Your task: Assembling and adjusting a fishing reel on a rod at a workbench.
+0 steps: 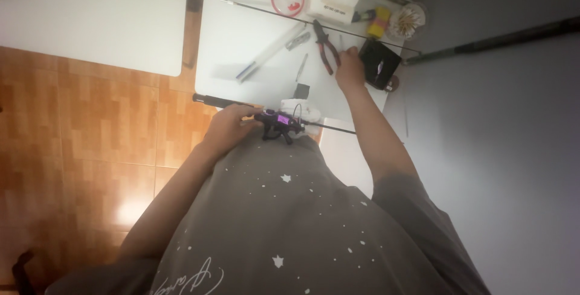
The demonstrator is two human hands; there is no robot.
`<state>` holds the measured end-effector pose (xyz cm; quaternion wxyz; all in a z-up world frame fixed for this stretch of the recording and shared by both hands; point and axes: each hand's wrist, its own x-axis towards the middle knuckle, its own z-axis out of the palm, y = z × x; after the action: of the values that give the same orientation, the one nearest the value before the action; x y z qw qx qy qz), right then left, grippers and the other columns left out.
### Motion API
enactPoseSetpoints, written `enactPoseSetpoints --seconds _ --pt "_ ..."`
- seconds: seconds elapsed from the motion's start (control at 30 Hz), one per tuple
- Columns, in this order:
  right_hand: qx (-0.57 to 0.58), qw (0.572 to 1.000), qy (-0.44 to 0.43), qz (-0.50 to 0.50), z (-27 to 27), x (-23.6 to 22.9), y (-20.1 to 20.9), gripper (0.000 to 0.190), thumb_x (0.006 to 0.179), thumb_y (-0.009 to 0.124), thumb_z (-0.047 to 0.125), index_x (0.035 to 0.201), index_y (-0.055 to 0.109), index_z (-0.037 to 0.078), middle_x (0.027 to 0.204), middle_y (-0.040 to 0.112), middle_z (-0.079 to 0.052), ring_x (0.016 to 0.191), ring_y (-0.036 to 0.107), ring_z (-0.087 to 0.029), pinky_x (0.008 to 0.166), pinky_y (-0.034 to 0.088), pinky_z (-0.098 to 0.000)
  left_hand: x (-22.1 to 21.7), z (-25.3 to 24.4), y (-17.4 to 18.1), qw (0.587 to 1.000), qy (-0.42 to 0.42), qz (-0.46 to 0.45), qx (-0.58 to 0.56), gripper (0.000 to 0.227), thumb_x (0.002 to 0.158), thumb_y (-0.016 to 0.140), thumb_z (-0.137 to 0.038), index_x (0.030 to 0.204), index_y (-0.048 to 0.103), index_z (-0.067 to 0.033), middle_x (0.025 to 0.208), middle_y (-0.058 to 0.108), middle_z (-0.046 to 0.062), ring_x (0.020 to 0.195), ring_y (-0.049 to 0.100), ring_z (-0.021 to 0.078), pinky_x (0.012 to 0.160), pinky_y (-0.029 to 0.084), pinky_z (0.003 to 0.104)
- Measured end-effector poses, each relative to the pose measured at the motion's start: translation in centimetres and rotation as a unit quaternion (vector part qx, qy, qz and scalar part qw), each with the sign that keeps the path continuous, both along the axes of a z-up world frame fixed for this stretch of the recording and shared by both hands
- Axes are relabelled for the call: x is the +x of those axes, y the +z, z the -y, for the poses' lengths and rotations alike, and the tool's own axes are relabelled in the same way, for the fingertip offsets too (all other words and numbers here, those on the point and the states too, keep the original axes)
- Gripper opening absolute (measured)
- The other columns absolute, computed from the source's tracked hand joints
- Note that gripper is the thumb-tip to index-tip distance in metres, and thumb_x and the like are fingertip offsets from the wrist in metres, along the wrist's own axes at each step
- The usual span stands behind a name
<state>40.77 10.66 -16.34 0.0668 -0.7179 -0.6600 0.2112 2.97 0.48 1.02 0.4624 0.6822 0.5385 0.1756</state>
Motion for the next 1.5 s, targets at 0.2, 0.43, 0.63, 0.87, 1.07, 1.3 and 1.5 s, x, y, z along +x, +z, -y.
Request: enactPoseSetpoints --seconds 0.2,0.43,0.63,0.87,1.07,1.3,1.5 --pt "0.003 1.000 0.009 -0.014 -0.6 -0.3 0.1 0.015 0.094 0.060 0.000 0.106 0.069 0.002 0.117 0.056 -0.022 0.106 0.061 -0.044 0.090 0.050 -0.0500 0.1 -0.5 0.3 0.999 -0.012 -0.043 -0.015 0.030 0.084 0.078 -0.021 0.113 0.079 -0.0160 0.110 0.076 0.010 0.100 0.071 0.0297 0.084 0.055 0.040" --pt "0.002 1.000 0.006 0.006 -0.2 -1.9 2.6 0.025 0.086 0.070 0.006 0.110 0.067 -0.001 0.117 0.056 -0.023 0.108 0.057 -0.044 0.091 0.048 -0.0497 0.0 -0.9 -0.1 0.998 -0.031 -0.051 0.013 0.029 0.080 0.081 -0.021 0.108 0.081 -0.0149 0.108 0.077 0.009 0.099 0.070 0.0299 0.082 0.055 0.041" --pt "0.001 1.000 0.019 -0.002 1.5 -1.2 1.7 0.049 0.088 0.064 -0.004 0.136 0.059 -0.001 0.138 0.055 -0.022 0.126 0.051 -0.042 0.106 0.044 -0.0476 -0.1 -1.3 0.0 0.996 -0.054 -0.064 0.014 0.027 0.080 0.081 -0.024 0.106 0.081 -0.0150 0.110 0.078 0.006 0.091 0.071 0.0270 0.082 0.055 0.041" --pt "0.078 0.991 0.029 -0.109 6.2 -2.3 5.2 0.051 0.092 0.071 0.007 0.141 0.059 0.005 0.145 0.055 -0.018 0.136 0.049 -0.039 0.114 0.041 -0.0458 -0.3 -2.1 0.0 0.993 -0.085 -0.077 0.004 0.033 0.080 0.082 -0.027 0.111 0.080 -0.0156 0.103 0.077 0.008 0.096 0.069 0.0306 0.083 0.053 0.044" --pt "-0.055 0.956 -0.046 -0.284 10.9 -7.3 13.0 0.032 0.106 0.062 0.019 0.137 0.065 0.012 0.134 0.067 -0.010 0.130 0.062 -0.027 0.116 0.046 -0.0432 -0.7 -3.3 -0.3 0.988 -0.147 -0.033 0.014 0.033 0.082 0.079 -0.024 0.113 0.078 -0.0157 0.104 0.076 0.007 0.099 0.069 0.0292 0.086 0.054 0.042" --pt "-0.090 0.906 -0.034 -0.412 13.9 -11.5 17.0 0.043 0.106 0.059 0.018 0.146 0.052 0.007 0.138 0.060 -0.017 0.127 0.058 -0.027 0.105 0.050 -0.0396 -0.3 -5.3 0.3 0.971 -0.234 -0.059 0.001 0.029 0.083 0.077 -0.024 0.110 0.076 -0.0139 0.103 0.076 0.007 0.099 0.070 0.0307 0.084 0.053 0.043" --pt "-0.104 0.897 -0.113 -0.415 14.3 -12.1 14.6 0.037 0.111 0.043 0.026 0.138 0.060 0.007 0.112 0.069 -0.011 0.103 0.067 -0.021 0.093 0.054 -0.0351 -0.6 -6.7 0.1 0.949 -0.308 -0.068 0.022 0.034 0.084 0.077 -0.031 0.112 0.071 -0.0131 0.102 0.075 0.009 0.097 0.069 0.0324 0.080 0.053 0.045"
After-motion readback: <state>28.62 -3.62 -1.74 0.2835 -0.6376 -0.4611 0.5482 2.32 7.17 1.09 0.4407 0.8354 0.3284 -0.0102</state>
